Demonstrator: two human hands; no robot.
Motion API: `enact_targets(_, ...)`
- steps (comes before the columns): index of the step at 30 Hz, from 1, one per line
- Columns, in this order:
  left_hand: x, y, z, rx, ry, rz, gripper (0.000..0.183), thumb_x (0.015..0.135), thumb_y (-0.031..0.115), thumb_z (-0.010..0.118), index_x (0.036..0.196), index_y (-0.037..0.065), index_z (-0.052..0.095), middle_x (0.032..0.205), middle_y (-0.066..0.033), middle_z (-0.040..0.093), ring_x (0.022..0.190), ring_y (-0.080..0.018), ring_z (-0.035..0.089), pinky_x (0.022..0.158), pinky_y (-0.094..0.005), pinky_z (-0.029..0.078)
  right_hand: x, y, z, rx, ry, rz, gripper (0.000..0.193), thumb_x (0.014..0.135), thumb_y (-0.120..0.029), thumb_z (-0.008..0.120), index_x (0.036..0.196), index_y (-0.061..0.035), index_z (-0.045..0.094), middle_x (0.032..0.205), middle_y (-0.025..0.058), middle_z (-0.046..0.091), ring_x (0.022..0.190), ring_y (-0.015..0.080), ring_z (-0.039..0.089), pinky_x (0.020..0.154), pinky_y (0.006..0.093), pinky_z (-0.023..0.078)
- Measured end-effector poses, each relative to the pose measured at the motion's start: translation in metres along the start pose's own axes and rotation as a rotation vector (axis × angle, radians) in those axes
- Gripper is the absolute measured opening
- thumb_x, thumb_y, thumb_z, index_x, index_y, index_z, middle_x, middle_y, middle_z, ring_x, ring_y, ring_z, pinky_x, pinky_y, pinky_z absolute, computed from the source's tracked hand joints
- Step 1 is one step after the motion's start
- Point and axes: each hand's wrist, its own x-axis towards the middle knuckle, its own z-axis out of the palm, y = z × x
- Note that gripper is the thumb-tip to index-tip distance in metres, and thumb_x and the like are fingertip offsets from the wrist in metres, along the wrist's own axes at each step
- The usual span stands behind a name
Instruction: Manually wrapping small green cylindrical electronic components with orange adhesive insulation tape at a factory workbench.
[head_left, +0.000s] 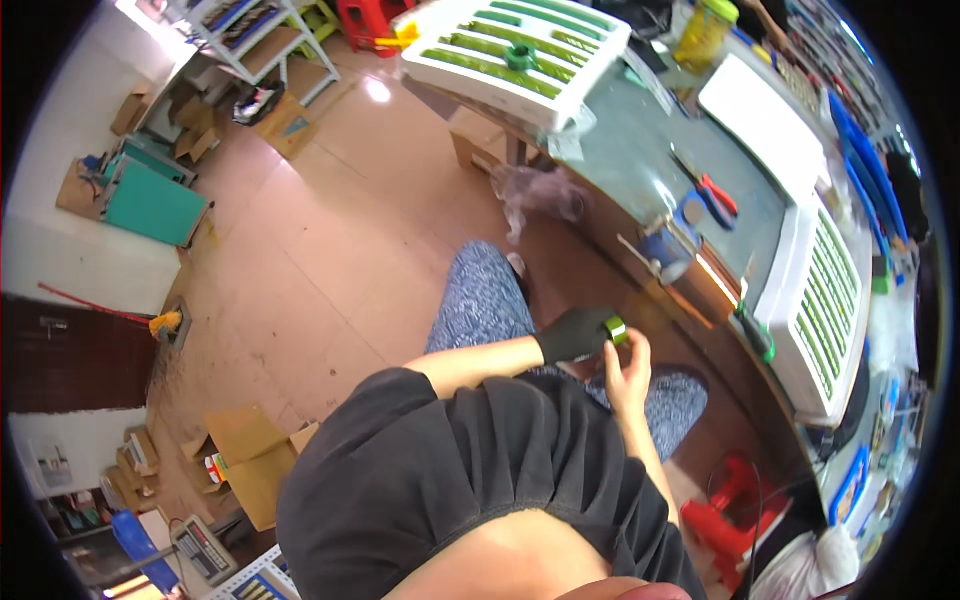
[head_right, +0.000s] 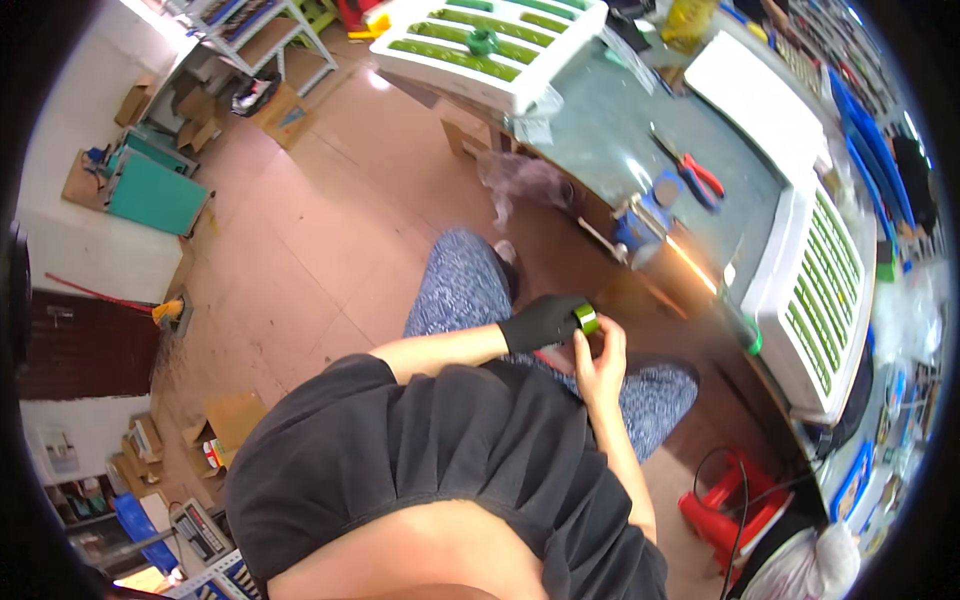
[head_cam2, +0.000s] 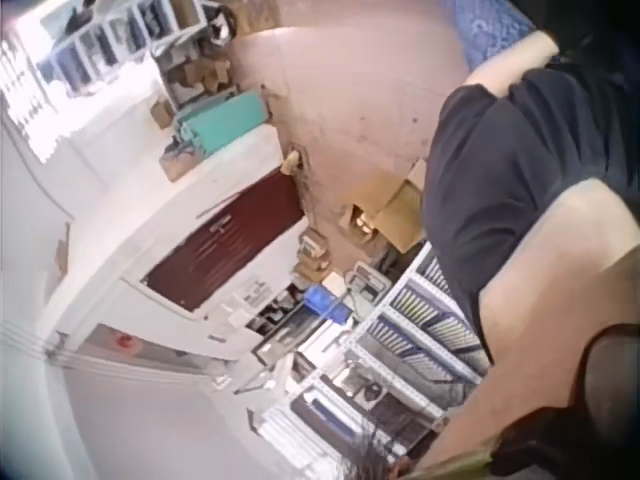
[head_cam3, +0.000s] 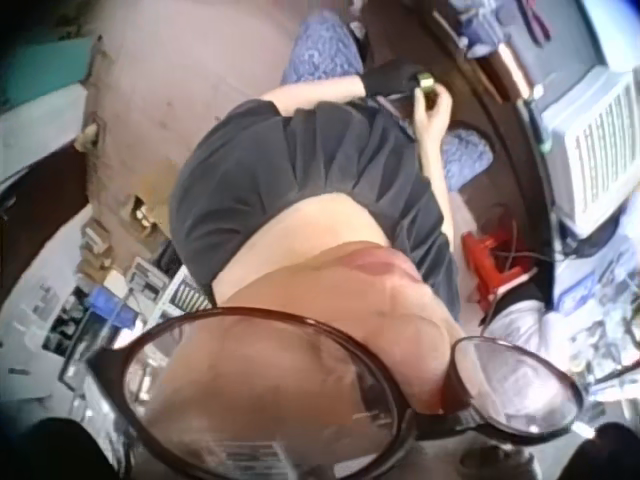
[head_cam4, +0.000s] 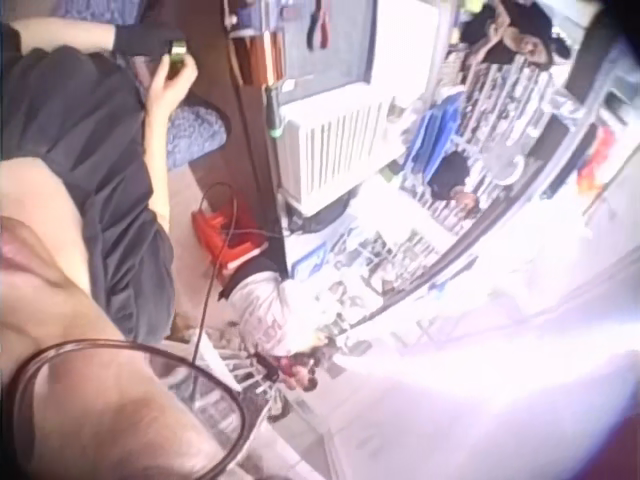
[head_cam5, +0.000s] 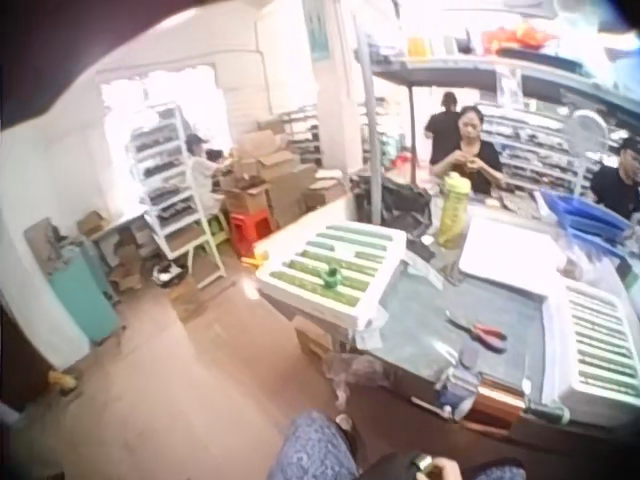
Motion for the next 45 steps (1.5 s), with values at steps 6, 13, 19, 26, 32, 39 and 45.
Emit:
enact_targets(6,0.005,0.02,-0.029,0.378,-0.065,0.014,0.017,0.078,0.022,0.057,0.088,0.008,0.057,0.08,-0.0151,0.062,0.076,-0.0352,0.061,0.065,-0.0424,0.047,0.012,-0.012,0.003,0.186,-0.137,0.122,0.031,0.086,-0.004,0.06,0.115,-0.0016,0.049,0.093,0.0049,0.058,0.075,0.0109,0.058,0.069,0.0219,0.049)
enact_targets(13,0.009,0.037,-0.09,-0.113,-0.245,0.019,0.028,0.085,0.022,0.061,0.102,0.001,0.053,0.093,-0.0131,0.054,0.086,-0.0238,0.055,0.076,-0.0345,0.043,0.042,-0.023,0.011,0.847,-0.357,0.363,0.036,0.094,-0.013,0.048,0.129,-0.0074,0.042,0.12,0.0069,0.051,0.1,0.0139,0.056,0.085,0.0289,0.049)
enact_targets(19,0.072,0.101,-0.22,0.371,0.158,0.135,0.031,0.078,0.021,0.071,0.102,0.006,0.058,0.095,-0.0077,0.057,0.088,-0.018,0.057,0.078,-0.0324,0.046,0.054,-0.023,0.009,1.008,-0.356,0.522,0.049,0.093,-0.021,0.052,0.136,-0.0067,0.033,0.128,0.014,0.045,0.097,0.0187,0.059,0.083,0.0307,0.05)
enact_targets(26,0.249,0.111,-0.378,1.068,0.248,0.051,0.061,0.071,0.057,0.064,0.086,-0.003,0.066,0.084,-0.0234,0.063,0.08,-0.0338,0.062,0.074,-0.0398,0.047,0.016,0.044,0.022,0.583,-0.499,0.607,0.042,0.09,-0.015,0.057,0.127,-0.0014,0.045,0.12,0.0136,0.053,0.097,0.016,0.057,0.084,0.0271,0.047)
enact_targets(32,0.301,0.051,-0.39,1.115,0.031,-0.292,0.058,0.068,0.059,0.066,0.079,0.002,0.07,0.08,-0.0187,0.066,0.075,-0.0296,0.062,0.076,-0.036,0.046,0.013,0.05,0.021,0.63,-0.423,0.699,0.035,0.087,-0.013,0.06,0.119,0.001,0.053,0.106,0.0108,0.061,0.097,0.0142,0.057,0.084,0.0251,0.045)
enact_targets(39,0.307,0.066,-0.37,0.947,-0.125,-0.431,0.049,0.078,0.048,0.057,0.085,0.001,0.067,0.084,-0.0151,0.066,0.071,-0.0241,0.061,0.073,-0.0345,0.046,0.013,0.055,0.017,0.589,-0.495,0.727,0.035,0.09,-0.019,0.057,0.121,-0.0026,0.051,0.107,0.0087,0.06,0.091,0.0141,0.058,0.077,0.025,0.046)
enact_targets(45,0.318,0.04,-0.39,1.152,-0.198,-0.396,0.035,0.081,0.034,0.052,0.089,0.003,0.067,0.094,-0.0173,0.065,0.084,-0.0279,0.063,0.078,-0.0367,0.046,0.006,0.068,0.031,0.536,-0.57,0.698,0.035,0.09,-0.021,0.058,0.119,-0.0033,0.053,0.093,0.0054,0.061,0.079,0.0107,0.055,0.06,0.0212,0.044)
